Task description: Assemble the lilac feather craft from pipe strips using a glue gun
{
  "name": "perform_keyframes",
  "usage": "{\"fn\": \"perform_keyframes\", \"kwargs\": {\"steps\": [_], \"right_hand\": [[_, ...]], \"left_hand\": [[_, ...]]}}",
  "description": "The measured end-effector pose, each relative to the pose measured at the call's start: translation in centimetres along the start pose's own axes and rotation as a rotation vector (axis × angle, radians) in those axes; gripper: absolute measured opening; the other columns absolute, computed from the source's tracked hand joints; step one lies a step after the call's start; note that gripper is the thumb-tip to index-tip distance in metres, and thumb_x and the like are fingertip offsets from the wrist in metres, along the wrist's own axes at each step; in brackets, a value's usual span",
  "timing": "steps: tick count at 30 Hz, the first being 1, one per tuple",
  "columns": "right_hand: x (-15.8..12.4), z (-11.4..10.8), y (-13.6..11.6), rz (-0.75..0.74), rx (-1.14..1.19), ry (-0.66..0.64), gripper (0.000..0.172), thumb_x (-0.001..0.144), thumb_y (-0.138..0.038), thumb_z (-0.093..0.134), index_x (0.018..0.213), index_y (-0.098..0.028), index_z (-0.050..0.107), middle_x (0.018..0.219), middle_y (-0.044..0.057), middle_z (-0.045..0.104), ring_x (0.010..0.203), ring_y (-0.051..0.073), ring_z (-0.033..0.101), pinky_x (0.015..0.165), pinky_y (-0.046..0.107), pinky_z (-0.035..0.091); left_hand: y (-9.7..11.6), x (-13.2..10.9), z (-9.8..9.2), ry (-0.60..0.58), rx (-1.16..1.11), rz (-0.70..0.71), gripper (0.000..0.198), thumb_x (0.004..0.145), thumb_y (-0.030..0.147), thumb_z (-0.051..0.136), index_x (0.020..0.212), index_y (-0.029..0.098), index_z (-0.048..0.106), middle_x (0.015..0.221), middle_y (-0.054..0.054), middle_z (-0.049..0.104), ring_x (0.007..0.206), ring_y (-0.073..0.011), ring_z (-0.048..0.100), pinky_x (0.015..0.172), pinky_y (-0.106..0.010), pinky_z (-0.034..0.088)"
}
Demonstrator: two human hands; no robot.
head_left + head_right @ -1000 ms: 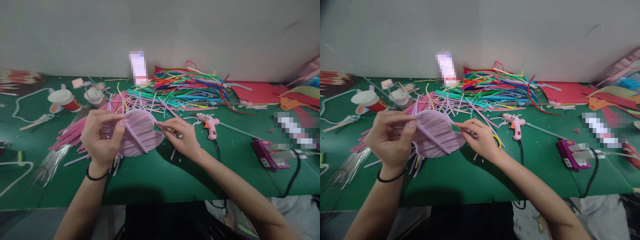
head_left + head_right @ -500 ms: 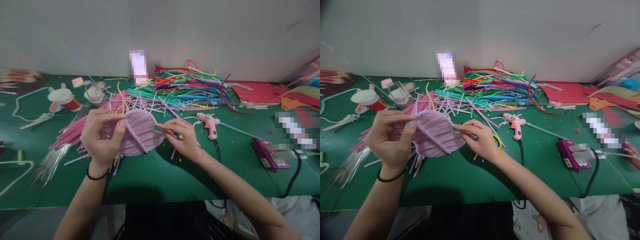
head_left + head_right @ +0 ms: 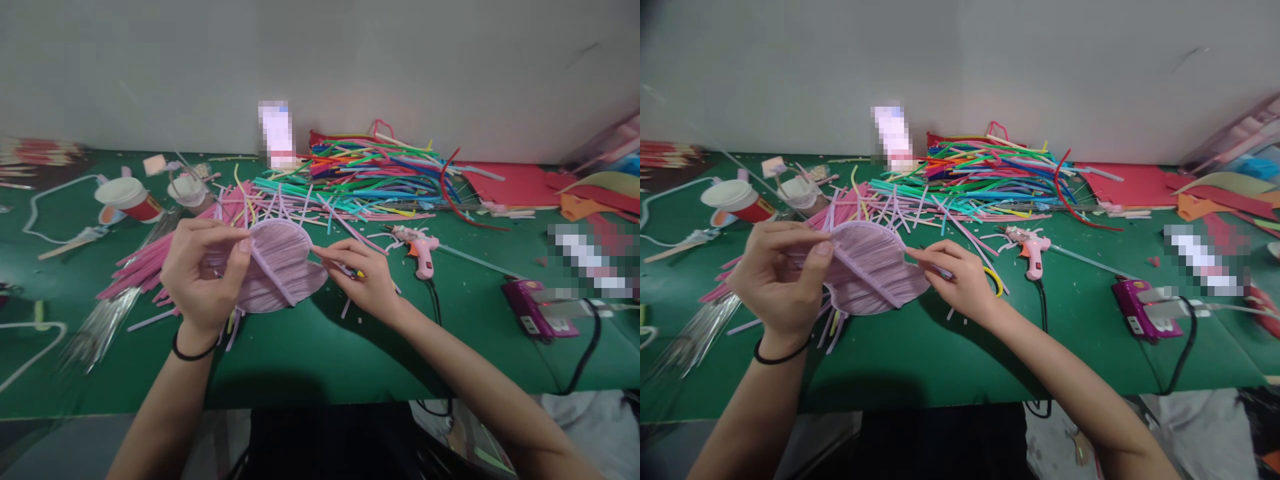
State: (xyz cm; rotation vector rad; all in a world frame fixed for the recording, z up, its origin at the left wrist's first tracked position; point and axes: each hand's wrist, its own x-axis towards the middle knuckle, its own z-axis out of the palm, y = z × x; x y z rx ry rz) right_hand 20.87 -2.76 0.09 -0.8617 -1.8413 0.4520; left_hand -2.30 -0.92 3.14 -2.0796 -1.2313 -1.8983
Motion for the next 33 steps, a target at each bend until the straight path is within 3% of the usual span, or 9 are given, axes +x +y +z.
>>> {"fn": "perform_keyframes", "kwargs": {"steps": [6,12,17,25,33], "right_hand": [[-0.1,-0.2,0.2,-0.012,0.005,-0.033,0.039,0.089,-0.005,0.057,0.122,-0.023,0.070,0.103,0.007,0.070,0.088,0.012,0.066,0.079,0.027,0.056],[-0.7,-0.9,1.1,-0.046,-0.101,-0.001,0.028,0.092,-0.013,0.060,0.115,-0.024,0.071,0.103,0.006,0.071,0.091,0.013,0.067,0.079,0.027,0.057],[-0.8,-1.0,1.2,-0.123,-0.163,-0.094,0.033,0.094,-0.012,0.057,0.123,-0.023,0.067,0.106,0.008,0.069,0.092,0.014,0.067,0.078,0.026,0.057],[-0.5,-0.5,0.9,-0.124,-0.135,-0.130,0.035,0.094,-0.012,0.054,0.125,-0.024,0.066,0.107,0.008,0.067,0.093,0.015,0.067,0.078,0.028,0.057],[-1.0,-0.8,1.4,-0.108,-0.153,-0.203,0.048,0.089,-0.008,0.056,0.134,-0.026,0.061,0.113,0.008,0.063,0.090,0.014,0.065,0.076,0.027,0.056]], "left_hand": [[0.1,-0.1,-0.1,-0.022,0.007,-0.011,0.016,0.080,0.014,0.070,0.092,0.025,0.073,0.084,-0.002,0.067,0.086,-0.0214,0.063,0.076,-0.042,0.051],[-0.3,-0.1,0.0,0.001,-0.003,0.025,0.017,0.077,0.014,0.072,0.092,0.023,0.074,0.084,-0.001,0.067,0.084,-0.0198,0.063,0.077,-0.038,0.050],[-0.4,0.0,0.1,0.008,-0.033,0.025,0.016,0.077,0.012,0.072,0.091,0.021,0.074,0.083,-0.002,0.067,0.082,-0.0184,0.062,0.076,-0.036,0.049],[-0.5,-0.1,0.1,0.015,-0.020,0.024,0.013,0.079,0.014,0.072,0.091,0.020,0.074,0.083,-0.002,0.067,0.082,-0.0183,0.063,0.076,-0.036,0.050],[-0.4,0.0,0.1,0.019,-0.008,0.024,0.012,0.079,0.015,0.072,0.090,0.020,0.074,0.082,-0.002,0.067,0.081,-0.0176,0.062,0.075,-0.035,0.049]]}}
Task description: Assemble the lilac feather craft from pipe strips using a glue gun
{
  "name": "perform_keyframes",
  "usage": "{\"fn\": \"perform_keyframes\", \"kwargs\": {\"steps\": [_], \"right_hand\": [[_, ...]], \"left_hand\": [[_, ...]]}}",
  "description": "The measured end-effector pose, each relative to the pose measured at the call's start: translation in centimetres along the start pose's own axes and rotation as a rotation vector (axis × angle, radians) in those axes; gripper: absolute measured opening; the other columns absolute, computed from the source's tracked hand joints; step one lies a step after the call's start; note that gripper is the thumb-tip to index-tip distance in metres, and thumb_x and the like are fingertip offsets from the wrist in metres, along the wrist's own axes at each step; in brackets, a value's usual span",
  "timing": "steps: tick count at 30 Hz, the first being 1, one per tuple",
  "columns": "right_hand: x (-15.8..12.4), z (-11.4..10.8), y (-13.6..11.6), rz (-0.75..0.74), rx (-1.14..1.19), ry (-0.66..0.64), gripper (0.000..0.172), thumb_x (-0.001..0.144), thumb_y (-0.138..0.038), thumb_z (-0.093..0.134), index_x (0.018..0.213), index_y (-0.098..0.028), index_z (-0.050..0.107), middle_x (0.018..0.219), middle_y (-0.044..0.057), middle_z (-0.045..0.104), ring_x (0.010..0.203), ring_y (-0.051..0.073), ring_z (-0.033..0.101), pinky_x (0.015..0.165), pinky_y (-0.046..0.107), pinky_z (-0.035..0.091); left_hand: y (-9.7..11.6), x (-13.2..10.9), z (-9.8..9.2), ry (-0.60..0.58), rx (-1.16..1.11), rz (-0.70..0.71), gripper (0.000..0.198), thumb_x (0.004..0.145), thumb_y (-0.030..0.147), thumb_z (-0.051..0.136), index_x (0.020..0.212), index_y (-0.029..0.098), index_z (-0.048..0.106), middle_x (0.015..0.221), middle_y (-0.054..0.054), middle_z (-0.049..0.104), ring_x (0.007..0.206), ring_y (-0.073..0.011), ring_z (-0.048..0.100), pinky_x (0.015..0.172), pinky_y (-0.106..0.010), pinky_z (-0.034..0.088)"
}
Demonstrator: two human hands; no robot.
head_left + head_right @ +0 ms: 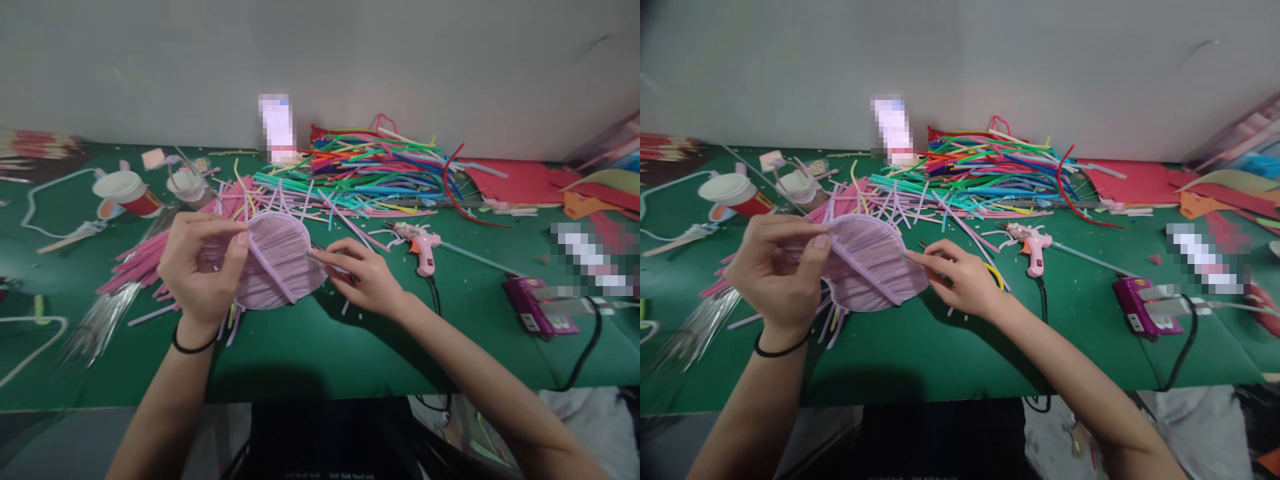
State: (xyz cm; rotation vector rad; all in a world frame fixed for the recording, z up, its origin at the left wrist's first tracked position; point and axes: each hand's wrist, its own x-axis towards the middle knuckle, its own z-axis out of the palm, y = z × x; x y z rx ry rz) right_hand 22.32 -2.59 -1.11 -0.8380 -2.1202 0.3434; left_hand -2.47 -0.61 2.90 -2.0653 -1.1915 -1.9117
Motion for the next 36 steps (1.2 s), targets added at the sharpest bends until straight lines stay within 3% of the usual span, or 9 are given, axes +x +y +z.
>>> {"fn": "perform_keyframes", "kwargs": {"steps": [8,36], "right_hand": [[0.2,0.0,-0.1,-0.056,0.005,0.064,0.033,0.091,-0.009,0.057,0.119,-0.021,0.068,0.105,0.009,0.069,0.094,0.015,0.068,0.080,0.026,0.057],[0.7,-0.3,0.0,-0.092,-0.024,0.011,0.036,0.092,-0.007,0.053,0.120,-0.025,0.068,0.104,0.007,0.068,0.090,0.014,0.066,0.073,0.026,0.055]], "left_hand": [[-0.2,-0.1,0.0,-0.001,-0.021,-0.003,0.014,0.078,0.013,0.072,0.091,0.020,0.074,0.083,-0.003,0.067,0.082,-0.0183,0.062,0.075,-0.036,0.049],[-0.2,-0.2,-0.1,-0.001,-0.020,-0.017,0.017,0.077,0.012,0.073,0.090,0.022,0.075,0.083,-0.002,0.067,0.084,-0.0199,0.063,0.077,-0.038,0.050]]}}
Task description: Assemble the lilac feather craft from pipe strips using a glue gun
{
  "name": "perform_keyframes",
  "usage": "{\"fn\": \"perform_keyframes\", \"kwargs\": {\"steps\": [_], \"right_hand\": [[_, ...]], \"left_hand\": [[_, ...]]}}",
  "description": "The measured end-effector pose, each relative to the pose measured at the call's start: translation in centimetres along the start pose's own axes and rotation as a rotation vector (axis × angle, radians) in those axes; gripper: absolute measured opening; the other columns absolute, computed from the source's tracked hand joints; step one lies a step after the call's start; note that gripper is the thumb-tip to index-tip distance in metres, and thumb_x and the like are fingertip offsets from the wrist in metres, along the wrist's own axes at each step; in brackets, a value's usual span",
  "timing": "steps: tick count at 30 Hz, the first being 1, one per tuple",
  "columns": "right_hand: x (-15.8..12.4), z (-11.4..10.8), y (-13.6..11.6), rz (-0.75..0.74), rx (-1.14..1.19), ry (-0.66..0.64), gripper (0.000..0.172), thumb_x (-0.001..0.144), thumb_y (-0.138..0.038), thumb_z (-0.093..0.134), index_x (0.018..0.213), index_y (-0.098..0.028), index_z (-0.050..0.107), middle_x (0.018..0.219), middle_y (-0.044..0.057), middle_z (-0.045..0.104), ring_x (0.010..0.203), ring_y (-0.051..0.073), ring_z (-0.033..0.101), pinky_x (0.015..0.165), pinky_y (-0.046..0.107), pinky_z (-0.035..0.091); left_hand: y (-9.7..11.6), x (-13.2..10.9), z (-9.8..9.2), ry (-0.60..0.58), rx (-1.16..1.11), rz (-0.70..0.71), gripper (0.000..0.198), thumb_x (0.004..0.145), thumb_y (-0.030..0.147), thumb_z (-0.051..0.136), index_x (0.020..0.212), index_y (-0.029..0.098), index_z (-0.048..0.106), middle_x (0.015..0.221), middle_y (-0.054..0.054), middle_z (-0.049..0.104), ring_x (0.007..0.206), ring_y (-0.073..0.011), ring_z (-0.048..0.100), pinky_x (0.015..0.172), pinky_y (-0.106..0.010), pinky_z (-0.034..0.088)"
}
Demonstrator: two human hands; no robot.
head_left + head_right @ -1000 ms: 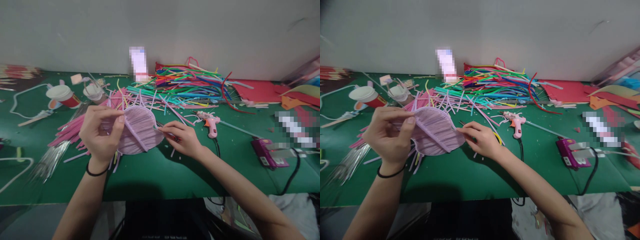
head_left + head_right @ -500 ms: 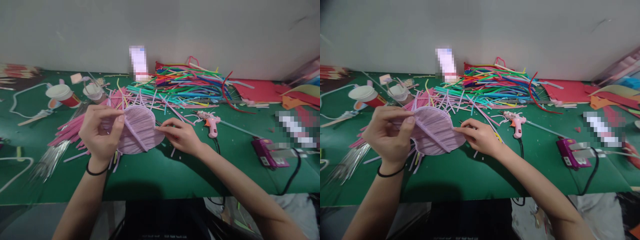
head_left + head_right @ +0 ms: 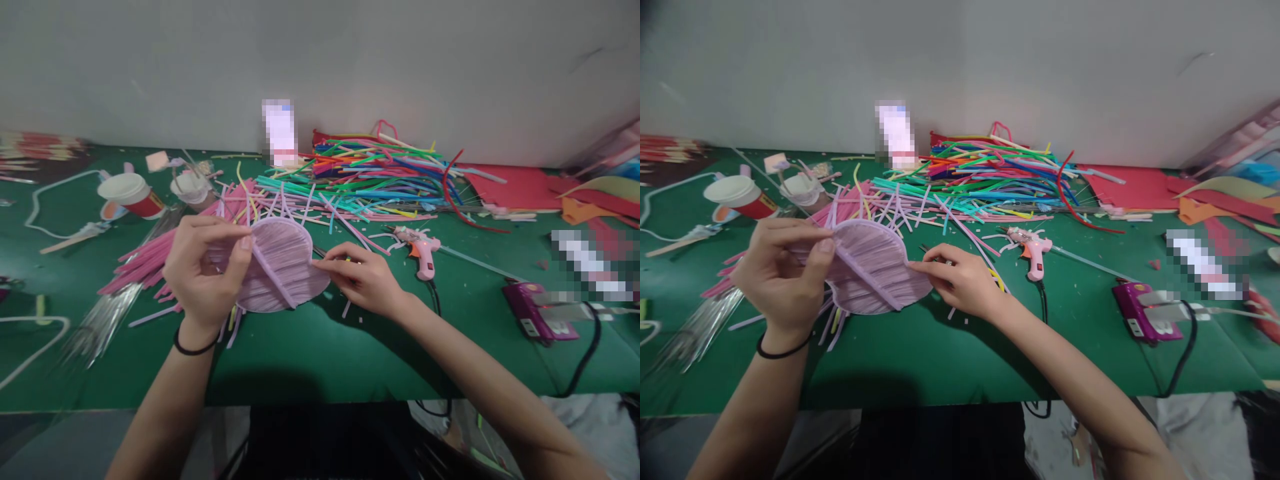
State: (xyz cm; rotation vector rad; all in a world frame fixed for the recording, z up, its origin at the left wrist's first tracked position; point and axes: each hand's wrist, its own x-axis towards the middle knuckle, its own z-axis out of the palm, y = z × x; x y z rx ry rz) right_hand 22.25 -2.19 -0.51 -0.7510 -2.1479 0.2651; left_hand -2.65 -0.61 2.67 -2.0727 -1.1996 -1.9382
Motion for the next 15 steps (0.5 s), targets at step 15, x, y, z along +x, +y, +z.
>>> {"fn": "perform_keyframes", "kwargs": {"steps": [15], "right_hand": [[-0.03,0.08,0.03,-0.020,-0.056,0.001,0.037,0.091,-0.006,0.053,0.118,-0.025,0.069,0.103,0.006,0.068,0.087,0.014,0.066,0.070,0.025,0.054]], "left_hand": [[0.31,-0.08,-0.14,-0.009,0.028,-0.018,0.018,0.079,0.016,0.072,0.091,0.030,0.074,0.083,-0.002,0.066,0.084,-0.0222,0.063,0.076,-0.042,0.051]]}}
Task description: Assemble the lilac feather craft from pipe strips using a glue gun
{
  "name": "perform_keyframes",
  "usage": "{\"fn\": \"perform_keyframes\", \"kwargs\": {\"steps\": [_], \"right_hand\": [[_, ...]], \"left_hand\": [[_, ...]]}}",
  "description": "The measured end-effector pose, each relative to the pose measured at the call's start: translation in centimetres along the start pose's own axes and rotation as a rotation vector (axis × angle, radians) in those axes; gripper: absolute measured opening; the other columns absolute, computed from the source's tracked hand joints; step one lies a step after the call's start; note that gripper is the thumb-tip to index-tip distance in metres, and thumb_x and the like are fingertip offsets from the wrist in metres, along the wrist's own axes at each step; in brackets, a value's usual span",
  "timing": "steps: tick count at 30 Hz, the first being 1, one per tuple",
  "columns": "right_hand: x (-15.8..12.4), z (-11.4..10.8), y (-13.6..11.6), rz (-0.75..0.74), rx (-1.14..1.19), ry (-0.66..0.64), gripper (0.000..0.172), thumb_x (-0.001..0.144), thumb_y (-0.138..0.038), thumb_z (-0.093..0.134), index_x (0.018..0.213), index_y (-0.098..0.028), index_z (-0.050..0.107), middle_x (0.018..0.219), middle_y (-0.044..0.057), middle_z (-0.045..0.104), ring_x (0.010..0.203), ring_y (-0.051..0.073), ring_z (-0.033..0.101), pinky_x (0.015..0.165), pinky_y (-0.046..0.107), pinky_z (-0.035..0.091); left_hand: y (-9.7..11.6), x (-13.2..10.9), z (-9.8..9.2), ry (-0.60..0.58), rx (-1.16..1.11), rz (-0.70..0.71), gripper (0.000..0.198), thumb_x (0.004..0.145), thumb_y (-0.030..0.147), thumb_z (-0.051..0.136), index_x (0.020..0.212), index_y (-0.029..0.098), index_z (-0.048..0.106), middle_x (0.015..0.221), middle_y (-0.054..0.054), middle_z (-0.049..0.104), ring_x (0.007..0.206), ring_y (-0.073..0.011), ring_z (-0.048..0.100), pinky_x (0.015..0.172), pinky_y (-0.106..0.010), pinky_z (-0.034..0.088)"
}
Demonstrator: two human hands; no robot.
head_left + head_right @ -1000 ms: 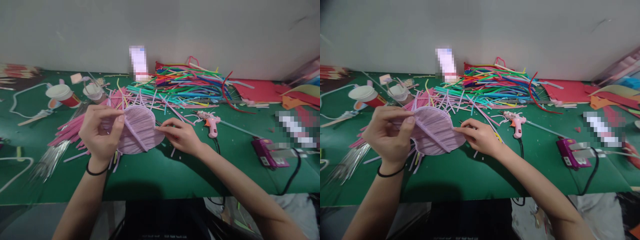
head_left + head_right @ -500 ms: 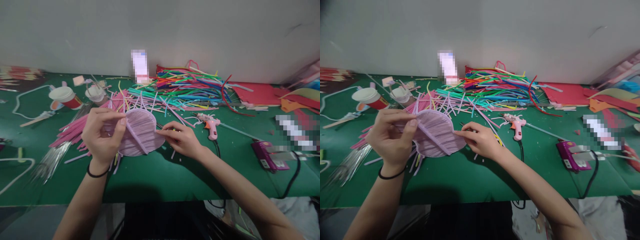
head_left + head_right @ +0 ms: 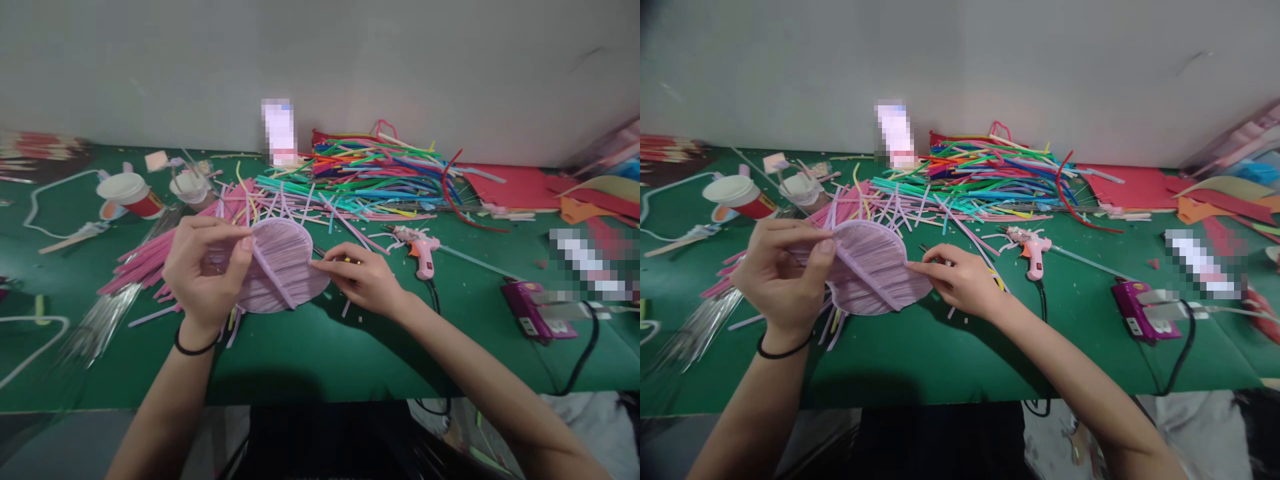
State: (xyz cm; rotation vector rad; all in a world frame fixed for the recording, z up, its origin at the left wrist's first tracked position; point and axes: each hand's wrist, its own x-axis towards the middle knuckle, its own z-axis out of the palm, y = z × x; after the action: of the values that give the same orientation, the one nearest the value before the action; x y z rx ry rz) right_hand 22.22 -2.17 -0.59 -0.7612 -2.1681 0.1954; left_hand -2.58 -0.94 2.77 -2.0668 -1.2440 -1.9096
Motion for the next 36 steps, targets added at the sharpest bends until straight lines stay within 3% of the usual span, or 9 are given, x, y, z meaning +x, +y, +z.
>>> {"fn": "perform_keyframes", "kwargs": {"steps": [4,10,18,26,36], "right_hand": [[0.2,-0.2,0.1,-0.007,-0.004,-0.032,0.044,0.089,-0.003,0.050,0.123,-0.027,0.067,0.107,0.007,0.067,0.092,0.015,0.066,0.073,0.027,0.055],[-0.1,-1.0,0.5,0.048,-0.020,-0.182,0.066,0.082,0.005,0.043,0.134,-0.031,0.059,0.120,0.007,0.062,0.107,0.018,0.062,0.082,0.032,0.057],[-0.2,-0.8,1.3,0.005,-0.007,-0.033,0.038,0.092,-0.002,0.046,0.114,-0.024,0.068,0.104,0.007,0.072,0.096,0.017,0.066,0.082,0.033,0.057],[0.0,-0.8,1.3,0.021,0.017,-0.061,0.040,0.090,-0.001,0.046,0.113,-0.024,0.068,0.106,0.007,0.069,0.099,0.018,0.064,0.082,0.035,0.056],[-0.4,-0.4,1.1,0.046,0.063,-0.086,0.044,0.089,0.001,0.045,0.117,-0.025,0.067,0.108,0.007,0.068,0.102,0.018,0.063,0.086,0.035,0.056]], "left_hand": [[0.0,0.0,-0.1,-0.020,0.006,-0.010,0.018,0.080,0.017,0.072,0.092,0.031,0.073,0.084,-0.002,0.066,0.085,-0.0228,0.063,0.076,-0.044,0.052],[-0.5,0.0,0.0,0.017,0.013,0.020,0.014,0.077,0.018,0.073,0.090,0.025,0.074,0.082,-0.001,0.067,0.083,-0.0201,0.063,0.075,-0.038,0.051],[-0.4,0.0,0.1,0.033,0.007,0.011,0.012,0.078,0.018,0.073,0.089,0.023,0.074,0.083,-0.002,0.068,0.082,-0.0198,0.063,0.076,-0.038,0.051],[-0.5,0.1,0.1,0.032,0.033,-0.005,0.009,0.078,0.023,0.072,0.087,0.023,0.074,0.082,-0.003,0.068,0.081,-0.0202,0.063,0.074,-0.039,0.052],[-0.3,0.1,0.1,0.036,-0.016,0.042,0.015,0.076,0.015,0.073,0.089,0.023,0.074,0.081,-0.002,0.067,0.081,-0.0200,0.062,0.074,-0.038,0.050]]}}
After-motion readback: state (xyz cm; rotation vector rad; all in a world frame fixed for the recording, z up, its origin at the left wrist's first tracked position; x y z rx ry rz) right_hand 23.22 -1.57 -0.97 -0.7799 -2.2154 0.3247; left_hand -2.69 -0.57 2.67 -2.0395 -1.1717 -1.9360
